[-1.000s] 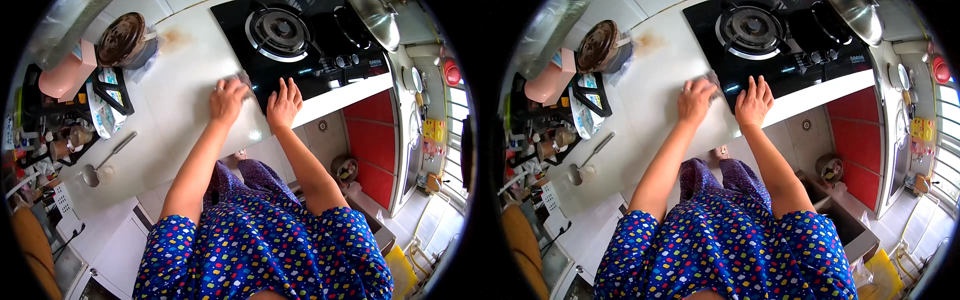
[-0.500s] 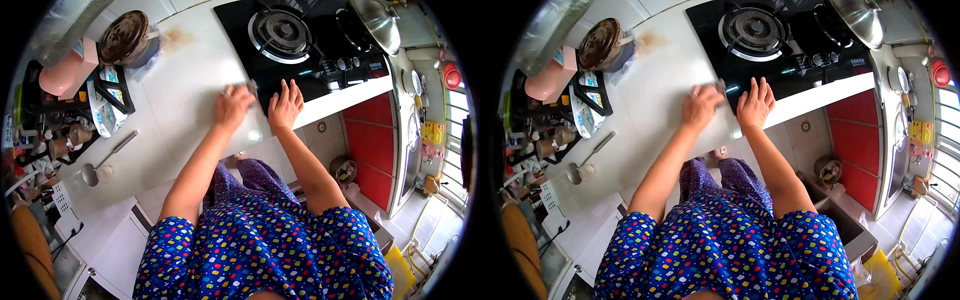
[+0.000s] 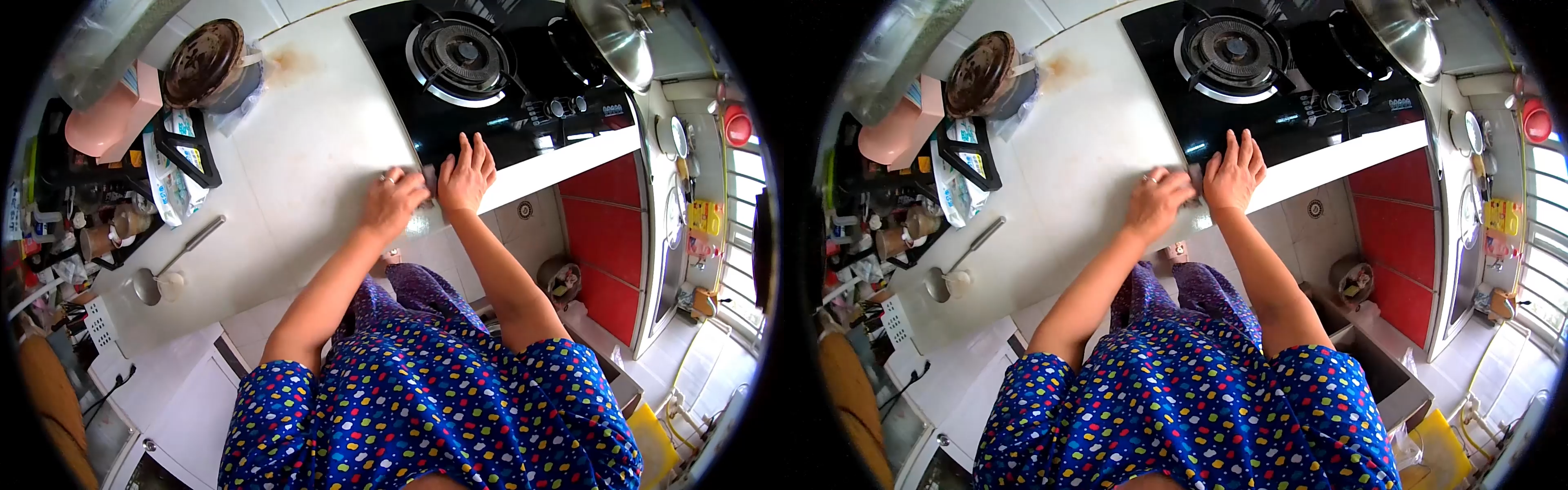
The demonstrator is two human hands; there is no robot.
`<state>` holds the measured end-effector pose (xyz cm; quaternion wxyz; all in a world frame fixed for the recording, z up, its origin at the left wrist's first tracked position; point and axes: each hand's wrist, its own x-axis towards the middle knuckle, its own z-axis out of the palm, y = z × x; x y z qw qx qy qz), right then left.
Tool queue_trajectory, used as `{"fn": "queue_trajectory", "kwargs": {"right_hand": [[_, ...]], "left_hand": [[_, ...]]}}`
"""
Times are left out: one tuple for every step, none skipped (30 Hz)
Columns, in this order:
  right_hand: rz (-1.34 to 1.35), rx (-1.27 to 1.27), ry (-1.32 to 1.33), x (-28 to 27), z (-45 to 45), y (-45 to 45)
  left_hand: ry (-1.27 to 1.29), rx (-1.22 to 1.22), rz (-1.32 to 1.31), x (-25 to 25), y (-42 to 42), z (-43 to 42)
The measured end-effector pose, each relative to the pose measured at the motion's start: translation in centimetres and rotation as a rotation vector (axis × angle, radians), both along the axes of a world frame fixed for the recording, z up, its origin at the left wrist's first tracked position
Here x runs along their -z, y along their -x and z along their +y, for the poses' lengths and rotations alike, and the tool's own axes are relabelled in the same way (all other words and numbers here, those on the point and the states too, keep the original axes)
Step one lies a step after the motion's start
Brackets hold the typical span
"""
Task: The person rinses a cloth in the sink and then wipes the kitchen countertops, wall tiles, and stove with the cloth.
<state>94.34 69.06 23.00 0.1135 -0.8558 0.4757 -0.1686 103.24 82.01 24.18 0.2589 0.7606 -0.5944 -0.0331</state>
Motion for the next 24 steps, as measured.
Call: {"fn": "queue_trajectory", "kwargs": {"right_hand": [[-0.003,-0.003,0.006,-0.2,0.0,0.0],[-0.005,-0.003,0.009,-0.2,0.2,0.0],[0.0,0.0,0.007,-0.1,0.3,0.0],[0.009,-0.002,0.013,0.0,0.3,-0.1],[0.019,-0.005,0.019,0.0,0.2,0.0],[0.02,-0.005,0.019,0.0,0.2,0.1],[0.012,-0.002,0.012,0.0,0.2,0.0],[0.0,0.006,0.007,0.0,0.3,-0.2],[-0.003,0.012,0.005,0.1,0.2,-0.2],[-0.009,0.005,0.014,0.3,0.1,-0.1],[-0.015,-0.005,0.024,0.4,0.0,0.0],[-0.017,-0.007,0.023,0.3,0.0,0.0],[-0.017,-0.004,0.024,0.2,0.0,0.1],[-0.018,-0.001,0.026,0.2,0.1,0.0],[-0.009,0.002,0.022,0.1,0.1,0.0],[-0.011,-0.003,0.023,0.0,0.1,0.1],[-0.004,-0.004,0.017,0.1,0.0,0.1],[0.001,-0.004,0.01,0.0,0.0,0.1],[0.008,0.0,-0.001,0.0,0.1,0.0],[0.008,-0.002,-0.003,-0.1,0.2,0.0],[0.018,-0.001,-0.007,-0.1,0.2,0.0],[0.03,0.002,-0.013,-0.1,0.1,0.0],[0.031,0.004,-0.015,-0.3,0.1,0.0],[0.037,0.005,-0.027,-0.4,0.2,0.0]], "left_hand": [[0.015,-0.063,-0.041,-0.1,-1.1,-0.6],[0.009,-0.147,-0.005,-0.2,-2.3,-1.2],[0.025,-0.21,-0.021,-0.1,-3.6,-2.1],[0.045,-0.274,-0.038,0.1,-4.3,-2.8],[0.045,-0.272,-0.034,0.1,-4.0,-2.9],[0.01,-0.224,-0.013,0.1,-3.8,-3.0],[-0.026,-0.175,0.004,0.0,-3.6,-2.9],[-0.013,-0.139,-0.028,-0.2,-2.9,-2.5],[-0.031,-0.081,-0.01,-0.3,-2.1,-2.0],[-0.05,-0.024,0.009,-0.2,-1.2,-1.3],[-0.095,0.03,0.012,0.1,-0.2,-0.6],[-0.141,0.08,0.014,0.3,0.9,0.0],[-0.08,0.051,0.077,0.0,1.7,0.5],[-0.062,0.069,0.018,-0.2,2.0,1.0],[-0.026,0.089,0.017,-0.3,1.5,1.1],[0.01,0.109,0.019,-0.3,1.0,1.3],[0.012,0.104,0.017,-0.1,0.4,1.3],[0.025,0.06,-0.026,0.0,-0.4,1.1],[0.036,0.016,-0.068,0.2,-1.1,0.9],[0.022,-0.065,-0.071,0.4,-1.9,0.5],[0.012,-0.109,-0.066,0.5,-2.8,-0.1],[0.0,-0.151,-0.062,0.8,-3.8,-0.8],[0.01,-0.195,-0.095,1.1,-4.9,-1.7],[0.021,-0.236,-0.129,1.5,-6.2,-2.8]]}}
